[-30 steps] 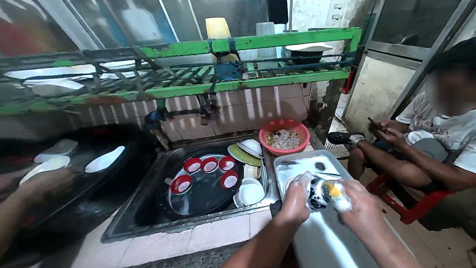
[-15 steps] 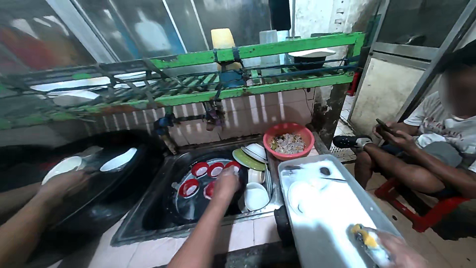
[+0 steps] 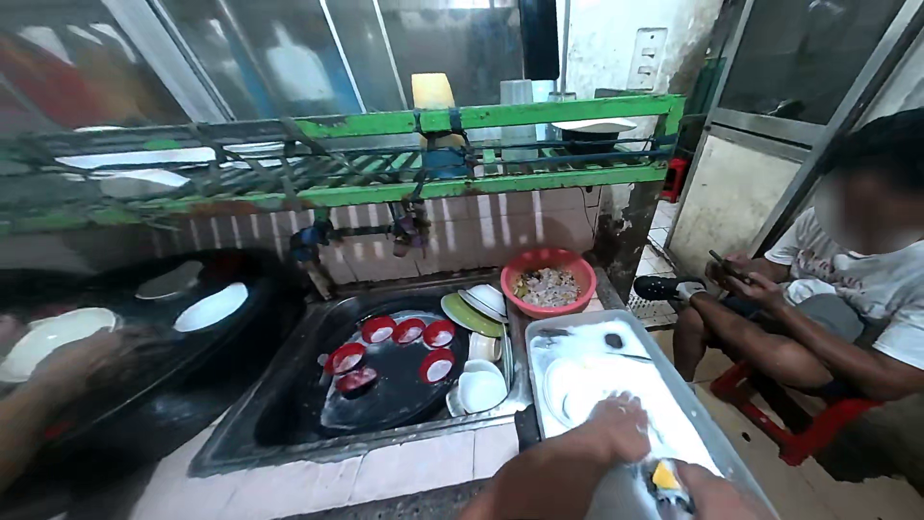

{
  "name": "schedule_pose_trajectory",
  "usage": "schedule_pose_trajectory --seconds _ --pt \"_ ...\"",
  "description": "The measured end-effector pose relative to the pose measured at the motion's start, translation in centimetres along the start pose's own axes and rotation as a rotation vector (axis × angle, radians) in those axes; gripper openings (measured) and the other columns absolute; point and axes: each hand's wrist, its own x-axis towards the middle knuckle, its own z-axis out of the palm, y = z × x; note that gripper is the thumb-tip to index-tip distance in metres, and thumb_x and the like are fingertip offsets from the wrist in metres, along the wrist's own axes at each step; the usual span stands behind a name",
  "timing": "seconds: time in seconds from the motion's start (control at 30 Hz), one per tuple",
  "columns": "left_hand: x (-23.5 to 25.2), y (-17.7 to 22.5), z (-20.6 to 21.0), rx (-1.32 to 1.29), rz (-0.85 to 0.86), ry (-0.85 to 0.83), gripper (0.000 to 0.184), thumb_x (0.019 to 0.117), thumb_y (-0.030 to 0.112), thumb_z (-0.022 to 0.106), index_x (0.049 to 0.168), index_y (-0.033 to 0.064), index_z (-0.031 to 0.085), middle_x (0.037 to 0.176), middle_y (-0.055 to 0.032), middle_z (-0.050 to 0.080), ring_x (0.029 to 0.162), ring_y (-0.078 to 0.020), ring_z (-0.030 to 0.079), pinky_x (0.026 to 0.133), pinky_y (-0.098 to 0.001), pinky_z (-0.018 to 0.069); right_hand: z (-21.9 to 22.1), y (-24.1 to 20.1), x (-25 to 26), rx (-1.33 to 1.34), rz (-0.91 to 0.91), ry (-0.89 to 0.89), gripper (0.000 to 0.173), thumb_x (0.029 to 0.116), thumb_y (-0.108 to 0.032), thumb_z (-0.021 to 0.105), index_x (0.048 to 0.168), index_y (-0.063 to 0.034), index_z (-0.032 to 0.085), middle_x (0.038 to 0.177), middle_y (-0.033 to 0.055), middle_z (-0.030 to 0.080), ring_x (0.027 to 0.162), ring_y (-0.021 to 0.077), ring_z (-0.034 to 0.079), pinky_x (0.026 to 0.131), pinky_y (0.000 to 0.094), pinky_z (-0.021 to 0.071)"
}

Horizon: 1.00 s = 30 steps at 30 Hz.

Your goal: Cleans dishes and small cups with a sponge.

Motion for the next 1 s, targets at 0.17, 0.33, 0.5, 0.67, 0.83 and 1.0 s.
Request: schedule_pose_trajectory --seconds 0.17,0.33,0.5,0.67,0.83,1.0 --pt "-0.3 1.0 0.6 0.048 0.027 0.123 0.051 0.1010 0.015 0.051 0.151 0.0052 0.049 0.156 -0.0178 0.046 0.148 -0.0379 0.036 0.121 -0.0591 0.0275 -0.1 0.1 0.4 -0.029 -0.065 -0.109 0.051 0.0927 -0.036 0.068 0.135 -0.0080 0.063 0.131 0.0225 0.065 0.119 0.0446 0.064 0.096 0.0710 0.0483" --pt "-0.7 0.5 1.3 0.026 0.191 0.194 0.047 0.0948 0.015 0.064 0.140 0.0035 0.059 0.151 -0.0187 0.050 0.144 -0.0388 0.041 0.117 -0.0581 0.0329 0.0 0.8 -0.9 0.247 -0.173 0.194 0.049 0.0902 -0.029 0.071 0.129 0.0007 0.066 0.122 0.0251 0.069 0.115 0.0426 0.066 0.099 0.0663 0.0491" --pt "-2.7 3.0 1.9 0.051 0.231 -0.146 0.065 0.0968 0.054 0.059 0.129 -0.0022 0.065 0.144 -0.0256 0.056 0.141 -0.0457 0.043 0.114 -0.0719 0.0257 0.3 1.8 -1.2 0.642 -0.163 0.581 0.052 0.0896 -0.015 0.073 0.130 0.0149 0.058 0.120 0.0304 0.067 0.114 0.0369 0.067 0.103 0.0520 0.0512" --pt "-4.6 5.0 1.9 0.203 0.171 -0.383 0.064 0.0950 0.042 0.066 0.142 -0.0003 0.055 0.151 -0.0250 0.048 0.140 -0.0470 0.043 0.106 -0.0726 0.0348 0.2 2.3 -0.9 0.643 -0.142 0.550 0.057 0.0906 -0.020 0.073 0.133 0.0137 0.057 0.127 0.0312 0.064 0.122 0.0382 0.063 0.108 0.0516 0.0471" --pt "-10.0 5.1 -3.8 -0.147 0.071 -0.350 0.052 0.1117 0.032 0.039 0.138 -0.0112 0.054 0.141 -0.0311 0.055 0.136 -0.0433 0.050 0.114 -0.0564 0.0365 0.0 1.8 -1.4 0.719 -0.153 0.546 0.061 0.0914 -0.024 0.072 0.137 0.0128 0.054 0.129 0.0298 0.064 0.123 0.0347 0.063 0.109 0.0493 0.0473" --pt "-8.3 1.8 -1.7 -0.840 -0.171 0.051 0.050 0.1086 0.033 0.048 0.130 -0.0102 0.057 0.127 -0.0294 0.061 0.120 -0.0379 0.059 0.104 -0.0549 0.0451 -0.5 0.9 -1.4 0.820 -0.062 0.531 0.060 0.0917 -0.019 0.073 0.141 0.0090 0.052 0.132 0.0278 0.062 0.124 0.0328 0.061 0.108 0.0500 0.0475"
